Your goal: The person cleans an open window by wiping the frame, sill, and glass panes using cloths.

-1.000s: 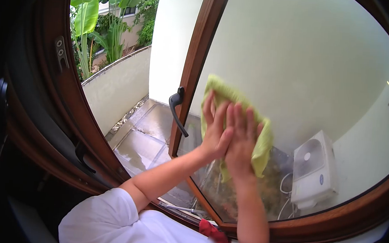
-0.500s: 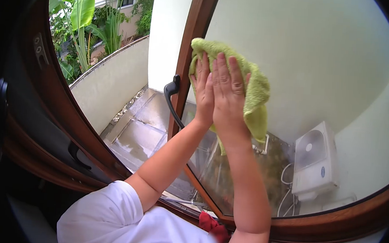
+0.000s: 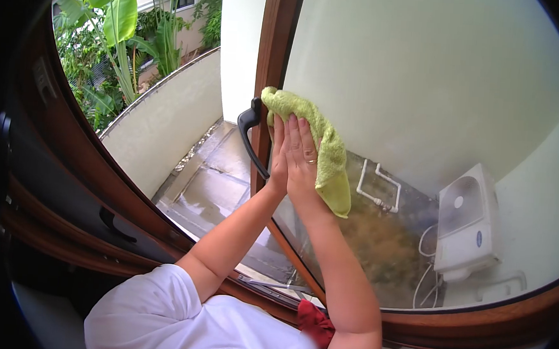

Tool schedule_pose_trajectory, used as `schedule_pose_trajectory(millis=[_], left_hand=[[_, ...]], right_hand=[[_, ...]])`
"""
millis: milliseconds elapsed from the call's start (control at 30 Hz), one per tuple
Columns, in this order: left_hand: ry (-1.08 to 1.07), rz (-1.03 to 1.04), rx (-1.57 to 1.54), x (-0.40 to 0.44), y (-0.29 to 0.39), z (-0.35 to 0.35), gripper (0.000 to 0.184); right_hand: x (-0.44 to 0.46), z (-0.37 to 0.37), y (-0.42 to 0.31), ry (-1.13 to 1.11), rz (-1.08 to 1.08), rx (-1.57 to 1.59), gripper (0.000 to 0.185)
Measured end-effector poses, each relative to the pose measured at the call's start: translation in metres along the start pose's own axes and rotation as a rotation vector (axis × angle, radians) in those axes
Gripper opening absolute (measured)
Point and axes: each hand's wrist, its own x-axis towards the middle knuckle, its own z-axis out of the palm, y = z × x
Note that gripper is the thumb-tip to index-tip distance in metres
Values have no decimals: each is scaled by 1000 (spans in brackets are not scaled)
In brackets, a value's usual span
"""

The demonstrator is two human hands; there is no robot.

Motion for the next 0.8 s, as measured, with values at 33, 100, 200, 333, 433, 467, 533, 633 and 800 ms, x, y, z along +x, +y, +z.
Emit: schedule_pose_trajectory(millis=[33,100,200,333,433,467,533,633,800], left_hand=[[-7,50,77,-8,-7,0,52],[-21,130,200,-22,-22,0,52],[-41,153,254,-40,-37,0,51],[-34,74,131,-59,-51,8,51],[-41,46,81,-78,-58,6,50],[-43,36,65,-84,-62,5,50],[-120,-11,105,-108,-81,-1,51],[-236,-82,161,-147,-110,-13,52],[-340,-12,214,-147,-83,-20,57]], right_hand=[[-3,-4,-3,-19,-14,-115,56],[-5,-12,-12,-56,-46,-345,57],[-16,6,-22,-83,-40,-411,58],[-24,16,-31,-24,-36,-309,59],[-35,38,-42,-20,-58,-510,66],[-43,47,-52,-123,-91,-792,66],[-53,57,-60,-168,-131,-948,64],[-66,58,-65,-133,-157,-623,59],[-94,91,-80,-110,-188,-556,60]])
